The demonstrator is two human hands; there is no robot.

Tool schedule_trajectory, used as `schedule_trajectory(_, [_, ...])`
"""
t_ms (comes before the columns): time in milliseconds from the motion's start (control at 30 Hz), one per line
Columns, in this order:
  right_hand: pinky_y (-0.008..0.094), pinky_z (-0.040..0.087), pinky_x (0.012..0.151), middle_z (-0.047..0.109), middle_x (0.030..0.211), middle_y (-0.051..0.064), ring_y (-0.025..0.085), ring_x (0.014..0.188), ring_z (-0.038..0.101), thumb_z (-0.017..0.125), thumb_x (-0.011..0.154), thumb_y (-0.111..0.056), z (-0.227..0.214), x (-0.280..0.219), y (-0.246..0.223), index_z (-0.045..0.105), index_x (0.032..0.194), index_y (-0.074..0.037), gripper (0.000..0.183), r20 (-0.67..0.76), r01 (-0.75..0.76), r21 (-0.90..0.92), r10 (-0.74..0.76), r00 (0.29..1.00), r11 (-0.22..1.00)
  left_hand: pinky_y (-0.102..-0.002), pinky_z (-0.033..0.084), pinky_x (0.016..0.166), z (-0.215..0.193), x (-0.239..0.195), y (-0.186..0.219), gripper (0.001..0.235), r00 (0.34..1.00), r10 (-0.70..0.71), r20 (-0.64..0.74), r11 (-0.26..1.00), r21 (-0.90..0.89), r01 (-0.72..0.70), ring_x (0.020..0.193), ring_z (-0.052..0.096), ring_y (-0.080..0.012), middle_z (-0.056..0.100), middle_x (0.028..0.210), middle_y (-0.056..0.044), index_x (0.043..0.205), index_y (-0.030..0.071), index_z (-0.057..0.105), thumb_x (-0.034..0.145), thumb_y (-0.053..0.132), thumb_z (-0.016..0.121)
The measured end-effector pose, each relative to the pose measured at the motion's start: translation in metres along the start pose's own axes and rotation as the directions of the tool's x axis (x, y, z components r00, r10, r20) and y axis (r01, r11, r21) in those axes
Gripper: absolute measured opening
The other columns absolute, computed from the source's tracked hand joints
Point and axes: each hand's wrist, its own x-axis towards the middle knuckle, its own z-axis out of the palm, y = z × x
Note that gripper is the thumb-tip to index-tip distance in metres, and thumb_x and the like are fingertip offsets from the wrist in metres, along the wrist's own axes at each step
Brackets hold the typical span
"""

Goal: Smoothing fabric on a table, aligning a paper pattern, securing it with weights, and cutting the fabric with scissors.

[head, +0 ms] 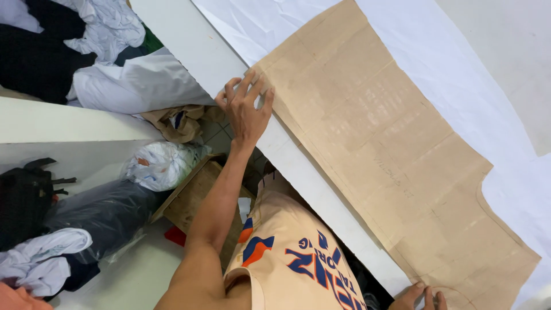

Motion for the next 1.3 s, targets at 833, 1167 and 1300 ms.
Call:
schedule_trajectory(833, [0.054, 0.060, 0.091, 0.074, 0.124, 0.032, 0.045, 0.113, 0.068, 0.090, 0.101, 0.010, -0.034, 0.028, -0.053, 0.082, 0.105, 0.020, 0.013, -0.105, 0.079, 0.102, -0.068, 0.992, 0.992, -0.052, 0.031, 0.097, 0.004, -0.007, 0.000, 0.023, 0.999, -0.014, 0.039, 0.998, 0.064, 0.011, 0.116, 0.056, -0.0265, 0.072, 0.128, 0.000, 0.105, 0.018, 0.083, 0.086, 0.029, 0.086])
schedule_trajectory(1167, [0.050, 0.067, 0.082, 0.073, 0.122, 0.031, 0.043, 0.112, 0.070, 0.091, 0.098, 0.014, -0.035, 0.029, -0.053, 0.081, 0.105, 0.021, 0.013, -0.095, 0.062, 0.104, -0.052, 0.994, 0.993, -0.055, 0.033, 0.097, 0.009, -0.010, -0.001, 0.023, 0.997, -0.047, 0.060, 0.996, 0.075, 0.042, 0.120, 0.055, -0.0259, 0.071, 0.130, 0.001, 0.103, 0.017, 0.083, 0.085, 0.030, 0.086])
schedule_trajectory(1300, [0.049, 0.067, 0.077, 0.075, 0.122, 0.030, 0.043, 0.110, 0.072, 0.091, 0.099, 0.010, -0.033, 0.028, -0.050, 0.082, 0.105, 0.018, 0.013, -0.087, 0.033, 0.093, -0.025, 0.996, 0.995, -0.056, 0.032, 0.098, 0.006, -0.009, 0.002, 0.022, 0.998, -0.034, 0.046, 0.996, 0.082, 0.031, 0.118, 0.056, -0.0256, 0.071, 0.130, 0.001, 0.103, 0.016, 0.083, 0.085, 0.029, 0.085])
